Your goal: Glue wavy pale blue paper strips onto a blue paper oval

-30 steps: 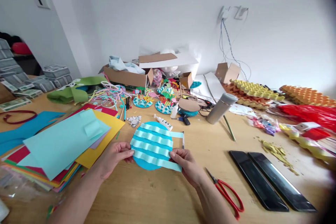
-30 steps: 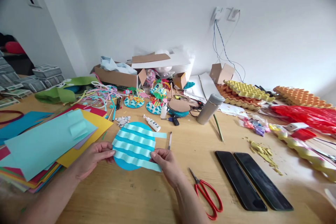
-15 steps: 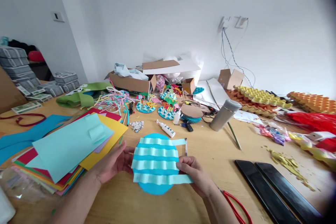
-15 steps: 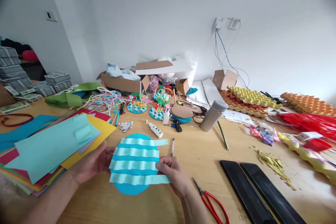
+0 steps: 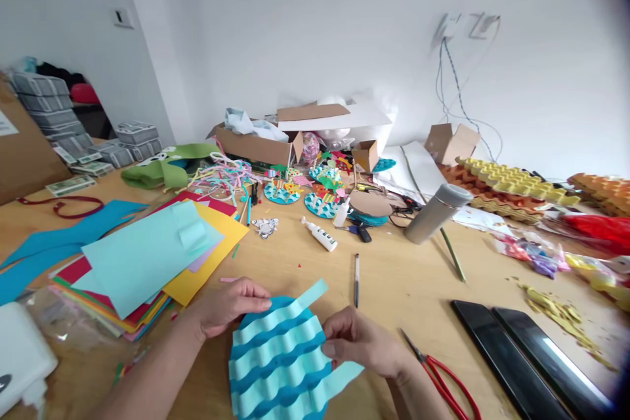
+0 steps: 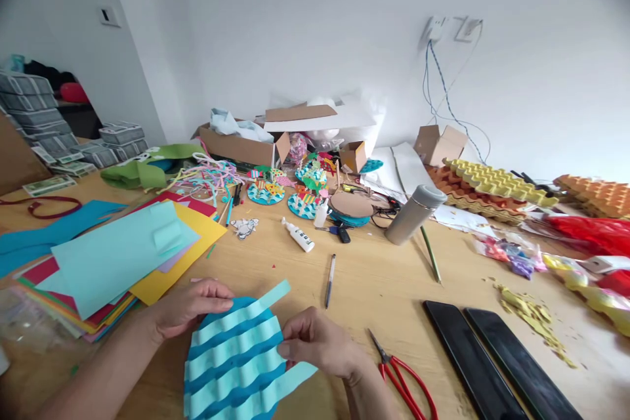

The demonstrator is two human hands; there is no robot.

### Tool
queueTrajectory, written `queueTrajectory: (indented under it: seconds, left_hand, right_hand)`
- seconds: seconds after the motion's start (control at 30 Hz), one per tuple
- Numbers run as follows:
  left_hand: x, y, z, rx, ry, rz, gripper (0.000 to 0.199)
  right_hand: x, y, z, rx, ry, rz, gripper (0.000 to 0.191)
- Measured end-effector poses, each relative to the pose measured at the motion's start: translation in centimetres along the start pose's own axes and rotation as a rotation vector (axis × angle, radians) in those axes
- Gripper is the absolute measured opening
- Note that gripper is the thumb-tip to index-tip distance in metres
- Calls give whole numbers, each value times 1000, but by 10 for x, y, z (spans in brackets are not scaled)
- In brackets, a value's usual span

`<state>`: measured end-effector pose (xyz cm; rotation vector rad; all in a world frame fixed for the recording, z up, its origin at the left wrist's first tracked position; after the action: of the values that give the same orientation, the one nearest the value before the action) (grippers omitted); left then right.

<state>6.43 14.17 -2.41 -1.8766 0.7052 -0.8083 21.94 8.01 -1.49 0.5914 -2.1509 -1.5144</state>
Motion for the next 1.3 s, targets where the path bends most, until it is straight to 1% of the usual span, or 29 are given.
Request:
queueTrajectory:
  seconds: [0.07, 0.1, 0.17, 0.27, 0.33, 0.47, 0.5, 0.63, 0.7, 0.97, 1.03, 1.13, 1.3]
  left_hand:
    - [-2, -1, -1, 1, -16, 42, 39]
    - [-3, -1, -1, 3, -29, 62, 37]
    - [-5, -1, -1, 1, -49, 97, 32]
    - [-6, 1, -1, -2, -72, 138, 28]
    - [-6, 3, -1, -7, -93, 149, 26]
    - [-7, 3, 0, -6, -127, 149, 25]
    - [-4, 2, 0, -5, -114, 147, 25]
    - [10, -1, 1, -23, 5, 90, 31]
    - [14, -1, 0, -38, 31, 64, 32]
    - [16, -5, 1, -25, 41, 106, 38]
    - [16, -4, 1, -28, 38, 91, 37]
    - [16, -4, 1, -28, 36, 66, 34]
    - [19, -3, 1, -30, 57, 7, 37]
  right_hand:
    - [2, 7, 0, -64, -5, 0, 48]
    - [1, 12, 1, -107, -41, 17, 51]
    - [-5, 17, 3, -176, -168, 79, 53]
    - [-10, 11, 8, -183, -334, 152, 49]
    - [-7, 6, 13, -167, -375, 161, 49]
    - [0, 2, 18, -138, -373, 149, 47]
    - [1, 3, 18, -134, -371, 141, 47]
    - [2, 5, 17, -115, -376, 125, 47]
    - [1, 5, 17, -115, -385, 117, 47]
    - [1, 3, 18, -113, -397, 130, 46]
    - [3, 4, 18, -104, -382, 159, 46]
    - [1, 5, 16, -107, -404, 183, 48]
    - [-2, 4, 16, -103, -437, 73, 50]
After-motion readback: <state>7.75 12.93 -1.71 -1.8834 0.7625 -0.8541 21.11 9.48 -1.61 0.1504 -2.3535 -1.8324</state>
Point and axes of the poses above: each hand's wrist, its own z-axis towards the middle knuckle, its own x-axis out of the palm, y = z × x, the point moved 9 cm from there along z, towards the middle knuckle, and after that the axes turned 3 degrees about y, right-handed, at the moved point
